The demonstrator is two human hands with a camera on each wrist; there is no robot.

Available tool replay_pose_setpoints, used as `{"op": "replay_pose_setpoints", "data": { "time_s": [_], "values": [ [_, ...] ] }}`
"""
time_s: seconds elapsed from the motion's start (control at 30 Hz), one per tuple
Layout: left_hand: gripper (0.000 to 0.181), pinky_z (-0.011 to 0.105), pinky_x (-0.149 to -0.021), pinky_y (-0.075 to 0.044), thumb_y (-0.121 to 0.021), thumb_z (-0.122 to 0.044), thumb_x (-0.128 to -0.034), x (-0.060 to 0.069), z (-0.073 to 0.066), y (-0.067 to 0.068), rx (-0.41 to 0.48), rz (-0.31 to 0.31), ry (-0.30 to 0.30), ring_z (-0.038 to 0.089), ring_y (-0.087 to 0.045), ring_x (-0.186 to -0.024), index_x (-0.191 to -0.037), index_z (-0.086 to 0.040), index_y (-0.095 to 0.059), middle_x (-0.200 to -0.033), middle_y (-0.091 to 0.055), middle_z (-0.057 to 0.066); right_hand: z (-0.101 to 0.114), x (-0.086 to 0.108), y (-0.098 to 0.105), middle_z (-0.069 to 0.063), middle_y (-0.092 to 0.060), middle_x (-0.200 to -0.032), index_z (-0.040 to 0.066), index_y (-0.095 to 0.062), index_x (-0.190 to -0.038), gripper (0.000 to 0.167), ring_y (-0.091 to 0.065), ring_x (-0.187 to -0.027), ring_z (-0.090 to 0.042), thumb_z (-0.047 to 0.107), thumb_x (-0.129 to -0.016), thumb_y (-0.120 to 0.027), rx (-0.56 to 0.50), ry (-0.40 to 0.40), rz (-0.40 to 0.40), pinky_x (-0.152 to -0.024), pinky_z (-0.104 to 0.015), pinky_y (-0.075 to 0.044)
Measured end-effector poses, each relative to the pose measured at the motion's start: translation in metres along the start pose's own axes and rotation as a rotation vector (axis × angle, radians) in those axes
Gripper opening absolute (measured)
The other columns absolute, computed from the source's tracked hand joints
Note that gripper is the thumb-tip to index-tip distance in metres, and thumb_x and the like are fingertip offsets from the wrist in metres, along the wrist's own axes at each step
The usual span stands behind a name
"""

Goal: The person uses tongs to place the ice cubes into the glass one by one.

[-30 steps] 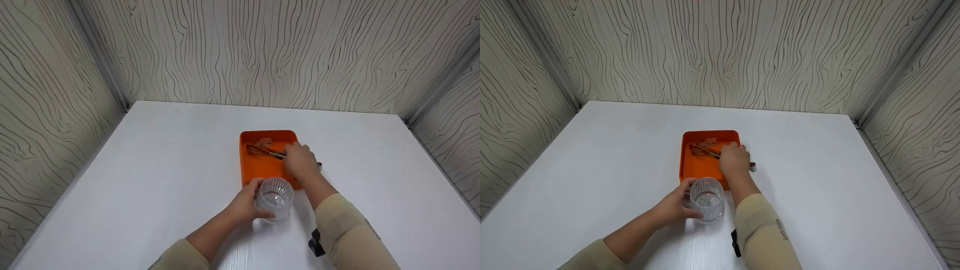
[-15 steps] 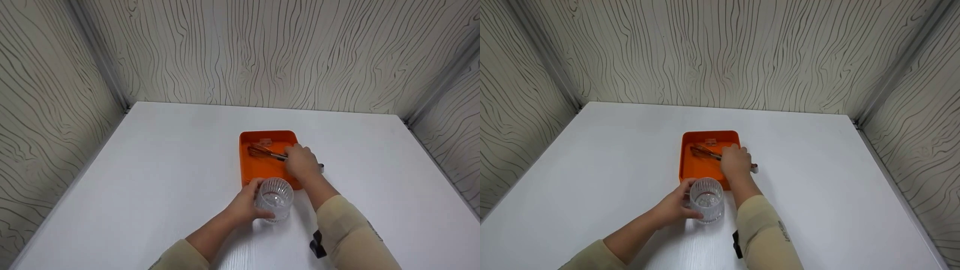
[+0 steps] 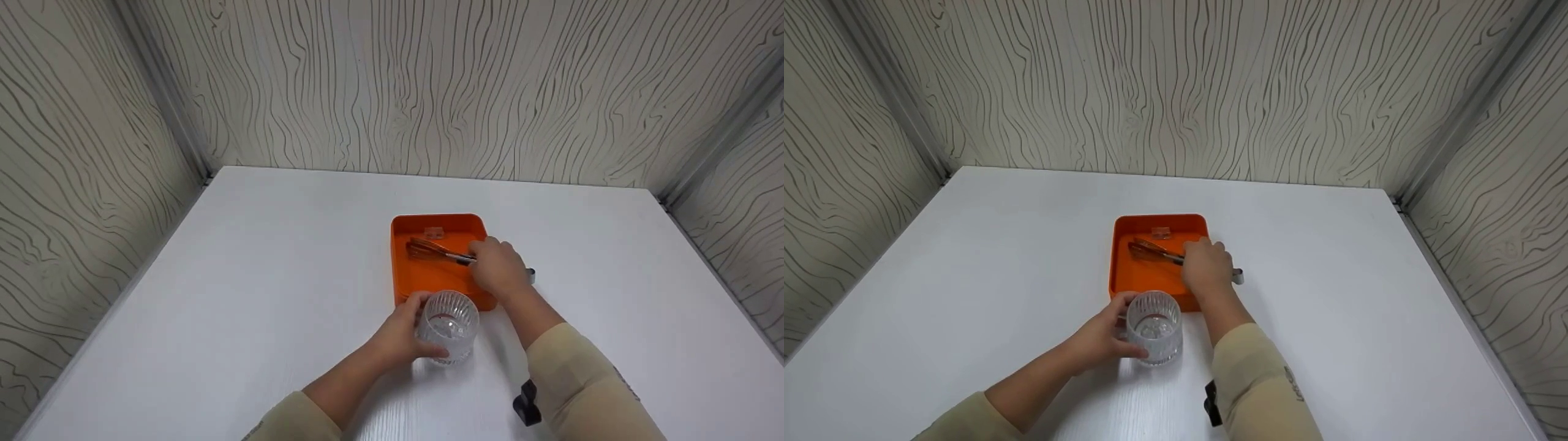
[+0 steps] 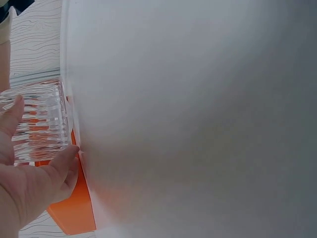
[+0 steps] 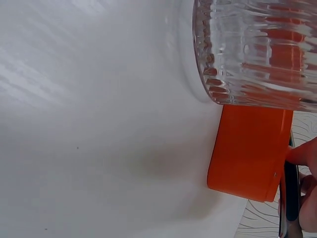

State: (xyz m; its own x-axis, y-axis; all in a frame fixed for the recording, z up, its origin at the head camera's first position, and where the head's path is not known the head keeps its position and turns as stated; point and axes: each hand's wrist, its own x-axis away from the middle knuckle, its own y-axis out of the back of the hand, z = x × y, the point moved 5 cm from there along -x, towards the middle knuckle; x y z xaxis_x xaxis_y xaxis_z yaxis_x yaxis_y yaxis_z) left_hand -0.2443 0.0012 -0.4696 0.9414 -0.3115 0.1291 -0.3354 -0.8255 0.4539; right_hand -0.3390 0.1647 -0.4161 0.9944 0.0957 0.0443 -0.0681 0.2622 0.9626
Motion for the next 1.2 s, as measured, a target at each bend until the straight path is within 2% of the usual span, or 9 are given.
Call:
{"op": "replay_pose_setpoints", "data": {
  "time_s": [0.37, 0.7, 0.97, 1.2],
  "values": [
    [0.077, 0.043, -0.095, -0.043, -0.083, -0.027, -0.0627, 0.002, -0.001, 0.0, 0.0, -0.005, 0.025, 0.017, -0.047, -0.115, -0.123, -0.036, -0.037, -0.121, -0.048, -0.009, -0.009, 0.002, 0.01, -0.011, -0.053, -0.099, 0.012, -0.061, -0.106, 0.02, -0.048, -0.089, -0.027, 0.015, -0.087, -0.058, -0.074, -0.013, 0.024, -0.081, -0.042, -0.049],
    [0.076, 0.044, -0.096, -0.042, -0.083, -0.027, -0.0627, 0.002, -0.001, 0.0, 0.015, -0.001, 0.025, 0.017, -0.047, -0.114, -0.122, -0.037, -0.037, -0.12, -0.049, -0.01, -0.022, 0.008, 0.028, -0.01, -0.052, -0.092, 0.009, -0.06, -0.099, 0.013, -0.049, -0.082, -0.025, 0.014, -0.088, -0.055, -0.175, 0.01, 0.049, -0.071, -0.034, -0.05],
    [0.075, 0.046, -0.095, -0.042, -0.083, -0.025, -0.0637, 0.0, -0.001, 0.001, 0.013, -0.003, -0.004, 0.019, -0.048, -0.115, -0.123, -0.034, -0.038, -0.121, -0.049, -0.008, -0.029, 0.021, 0.042, -0.009, -0.054, -0.088, 0.011, -0.062, -0.099, 0.012, -0.049, -0.079, -0.025, 0.014, -0.088, -0.058, -0.168, 0.049, 0.038, -0.07, -0.036, -0.048],
    [0.076, 0.047, -0.095, -0.042, -0.084, -0.026, -0.0629, 0.0, -0.001, 0.001, 0.006, -0.006, 0.011, 0.02, -0.048, -0.115, -0.123, -0.035, -0.038, -0.121, -0.049, -0.008, -0.04, 0.035, 0.049, -0.01, -0.054, -0.092, 0.012, -0.062, -0.1, 0.012, -0.049, -0.082, -0.025, 0.015, -0.089, -0.059, -0.191, 0.047, 0.068, -0.071, -0.037, -0.049]
  ]
}}
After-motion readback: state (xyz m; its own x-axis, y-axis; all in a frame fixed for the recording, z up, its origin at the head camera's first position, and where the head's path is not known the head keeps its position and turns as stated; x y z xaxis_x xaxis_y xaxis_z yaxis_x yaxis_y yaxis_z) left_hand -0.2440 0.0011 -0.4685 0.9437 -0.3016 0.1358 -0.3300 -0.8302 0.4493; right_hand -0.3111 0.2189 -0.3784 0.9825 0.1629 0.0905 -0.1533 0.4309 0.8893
